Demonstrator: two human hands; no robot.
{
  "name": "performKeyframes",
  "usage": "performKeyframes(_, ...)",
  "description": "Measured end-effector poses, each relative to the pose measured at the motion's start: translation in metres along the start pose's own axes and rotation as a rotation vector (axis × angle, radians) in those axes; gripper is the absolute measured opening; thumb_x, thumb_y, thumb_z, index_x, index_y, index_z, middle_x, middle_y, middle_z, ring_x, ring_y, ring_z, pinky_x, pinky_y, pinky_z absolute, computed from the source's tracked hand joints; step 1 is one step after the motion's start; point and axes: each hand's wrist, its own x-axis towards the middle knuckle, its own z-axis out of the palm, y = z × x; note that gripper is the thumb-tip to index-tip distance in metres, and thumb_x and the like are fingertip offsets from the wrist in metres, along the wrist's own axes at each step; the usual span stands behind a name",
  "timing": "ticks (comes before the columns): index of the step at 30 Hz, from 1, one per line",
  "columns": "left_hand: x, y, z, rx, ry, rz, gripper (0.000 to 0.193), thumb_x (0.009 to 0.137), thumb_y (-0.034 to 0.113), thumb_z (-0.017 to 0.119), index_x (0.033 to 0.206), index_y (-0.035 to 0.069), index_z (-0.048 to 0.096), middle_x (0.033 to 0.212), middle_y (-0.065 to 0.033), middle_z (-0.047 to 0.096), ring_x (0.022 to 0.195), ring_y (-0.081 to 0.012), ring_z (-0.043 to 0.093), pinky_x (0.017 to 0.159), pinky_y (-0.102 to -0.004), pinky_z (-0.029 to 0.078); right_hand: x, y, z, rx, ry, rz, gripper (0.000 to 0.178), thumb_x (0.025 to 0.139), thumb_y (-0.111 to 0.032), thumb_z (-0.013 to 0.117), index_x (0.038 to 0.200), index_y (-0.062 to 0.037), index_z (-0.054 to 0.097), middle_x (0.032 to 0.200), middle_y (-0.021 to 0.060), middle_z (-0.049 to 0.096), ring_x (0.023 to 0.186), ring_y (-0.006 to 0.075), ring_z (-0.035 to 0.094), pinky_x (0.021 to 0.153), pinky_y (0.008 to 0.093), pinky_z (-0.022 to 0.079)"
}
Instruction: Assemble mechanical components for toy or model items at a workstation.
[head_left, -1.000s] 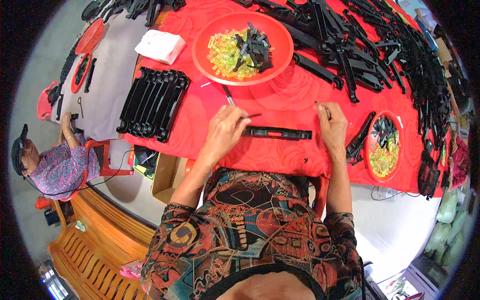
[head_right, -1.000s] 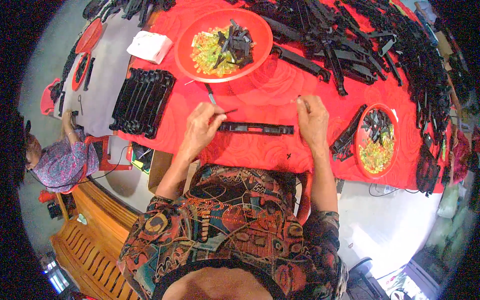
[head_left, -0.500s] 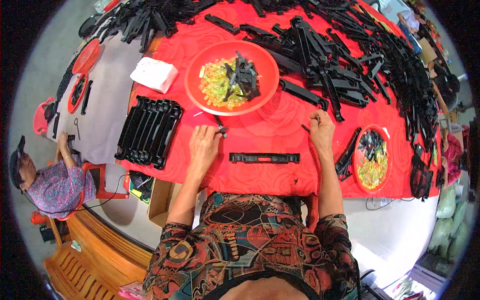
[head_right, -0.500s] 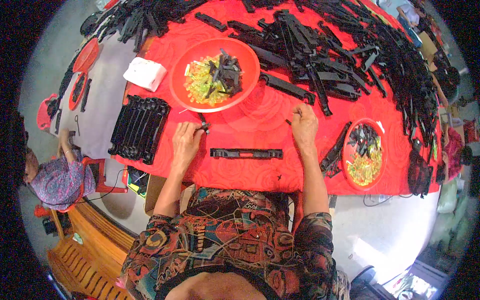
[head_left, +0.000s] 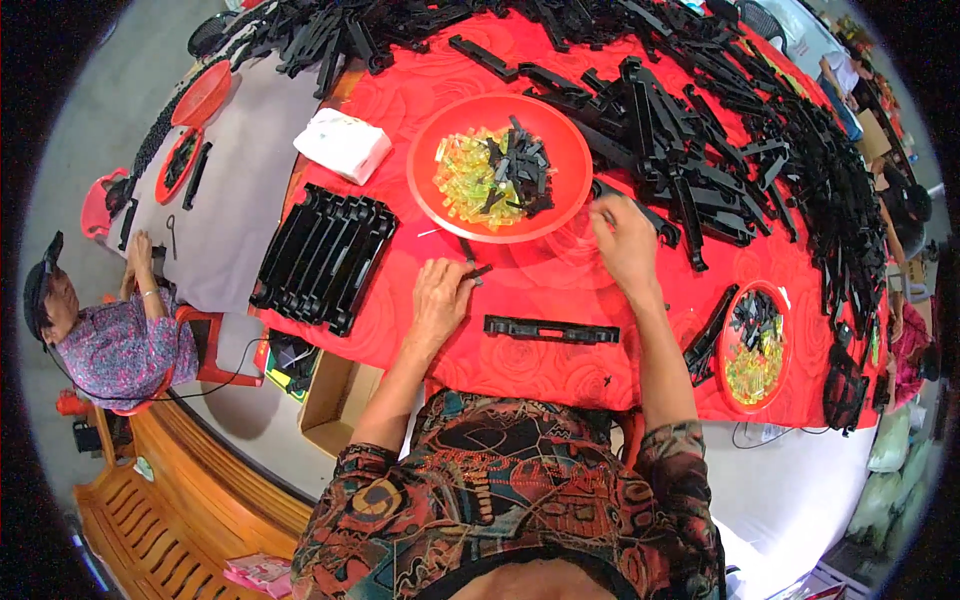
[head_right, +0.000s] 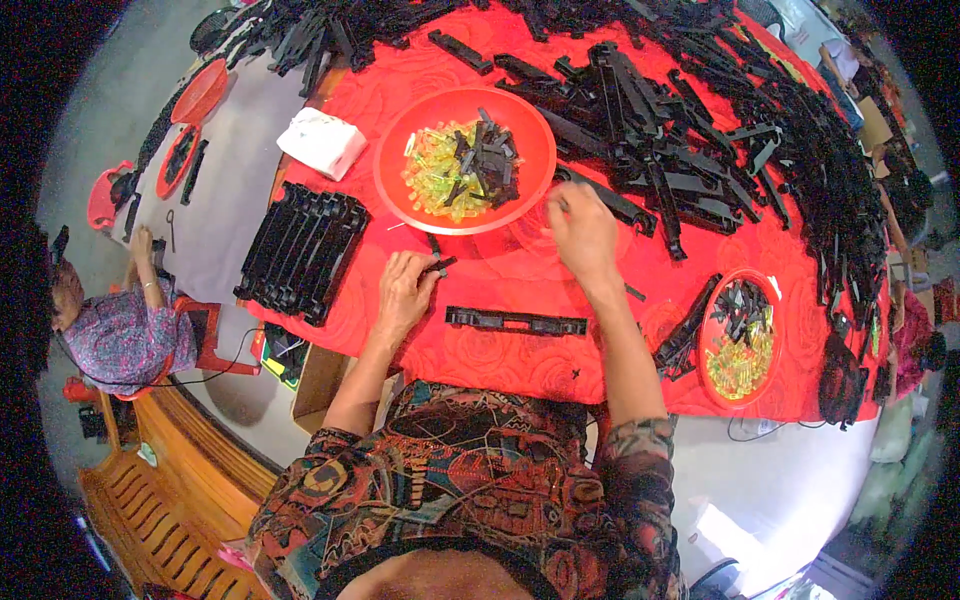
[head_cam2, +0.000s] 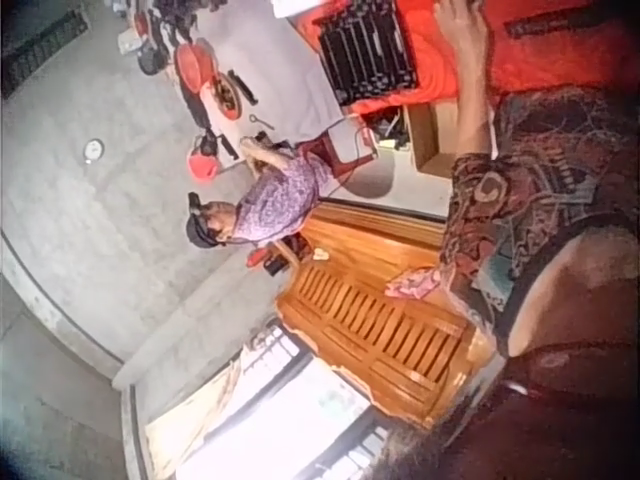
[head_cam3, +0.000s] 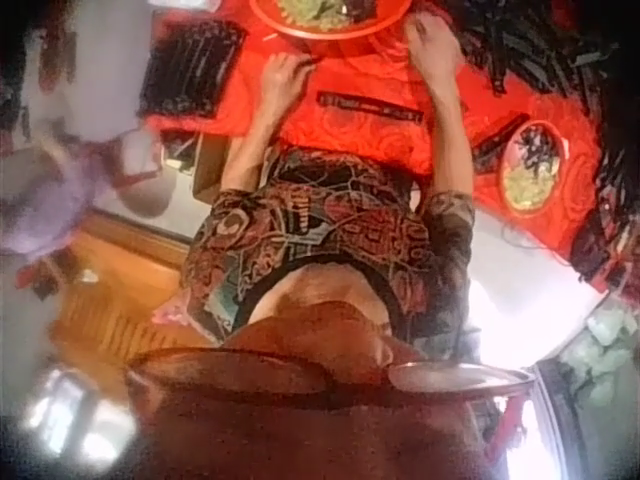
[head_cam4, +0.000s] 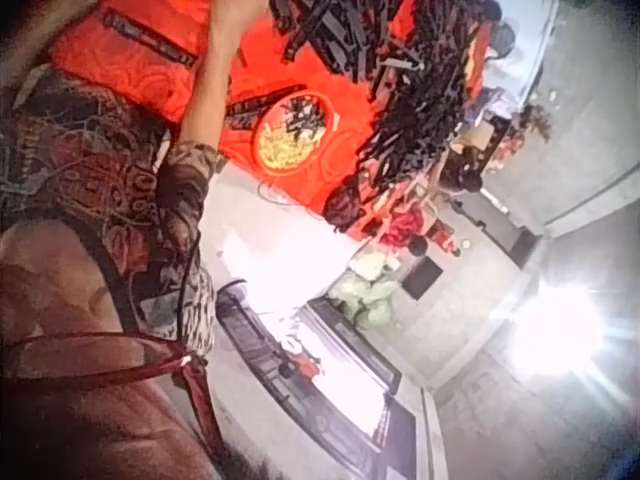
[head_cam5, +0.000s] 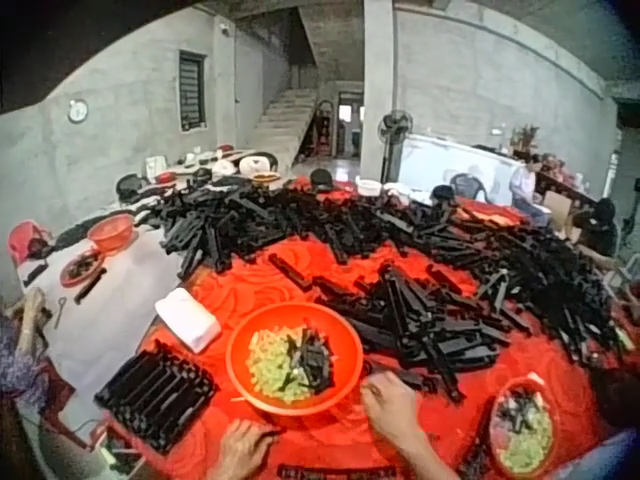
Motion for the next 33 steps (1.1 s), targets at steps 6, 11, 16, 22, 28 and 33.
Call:
performKeyframes(6, -0.002, 0.002, -0.001, 0.012, 0.005, -0.001, 0.016, 0.068, 0.002, 0.065, 0.083, 0.005, 0.058, 0.078, -0.0109, 0.052, 0.074, -0.0296, 0.05, 0.065, -0.0395, 0.04, 0.054, -0.014, 0.054, -0.32, -0.19, -0.038, 0.013, 0.078, -0.014, 0.056, 0.085, -0.0046, 0.059, 0.081, 0.0152, 0.059, 0.078, 0.0354, 0.06, 0.065, 0.0458, 0.048)
performKeyframes(11, -0.003, 0.001, 0.003, -0.06, 0.009, 0.011, 0.012, 0.069, 0.004, 0.064, 0.078, 0.005, 0.057, 0.074, -0.0101, 0.051, 0.073, -0.0292, 0.049, 0.063, -0.0393, 0.039, 0.046, -0.037, 0.046, -0.296, -0.12, -0.025, 0.013, 0.08, -0.015, 0.056, 0.089, -0.0055, 0.057, 0.08, 0.0137, 0.057, 0.075, 0.0344, 0.06, 0.063, 0.0457, 0.047)
performKeyframes(16, -0.004, -0.001, -0.002, 0.012, -0.041, -0.001, 0.012, 0.069, 0.004, 0.064, 0.078, 0.006, 0.057, 0.074, -0.0094, 0.051, 0.073, -0.0282, 0.049, 0.062, -0.0391, 0.038, 0.001, -0.036, 0.025, -0.085, -0.039, -0.044, 0.009, 0.078, -0.012, 0.056, 0.084, -0.0056, 0.055, 0.082, 0.0158, 0.057, 0.07, 0.0371, 0.059, 0.06, 0.0471, 0.047)
performKeyframes(22, 0.0, 0.0, -0.003, -0.034, -0.054, 0.025, 0.011, 0.069, 0.006, 0.065, 0.078, 0.007, 0.058, 0.074, -0.0085, 0.051, 0.073, -0.0271, 0.049, 0.062, -0.0381, 0.037, -0.001, -0.028, 0.015, -0.034, -0.132, -0.019, 0.008, 0.078, -0.014, 0.057, 0.08, -0.006, 0.057, 0.082, 0.0129, 0.058, 0.076, 0.0329, 0.059, 0.063, 0.0445, 0.048)
performKeyframes(28, -0.004, -0.001, 0.002, -0.044, -0.045, 0.044, 0.011, 0.07, 0.008, 0.066, 0.078, 0.007, 0.059, 0.074, -0.0087, 0.051, 0.073, -0.0273, 0.049, 0.062, -0.0378, 0.036, 0.042, -0.056, 0.055, -0.102, -0.547, -0.143, 0.016, 0.079, -0.021, 0.056, 0.081, -0.0072, 0.063, 0.08, 0.0146, 0.062, 0.079, 0.0328, 0.06, 0.069, 0.0447, 0.047)
performKeyframes(33, -0.006, 0.001, 0.002, -0.028, -0.051, 0.026, 0.011, 0.07, 0.008, 0.066, 0.077, 0.007, 0.058, 0.074, -0.0088, 0.05, 0.073, -0.0278, 0.049, 0.062, -0.0391, 0.037, 0.048, -0.063, 0.072, -0.321, -0.698, -0.161, 0.019, 0.074, -0.022, 0.057, 0.082, -0.0087, 0.067, 0.082, 0.0182, 0.065, 0.081, 0.0339, 0.063, 0.07, 0.0449, 0.05)
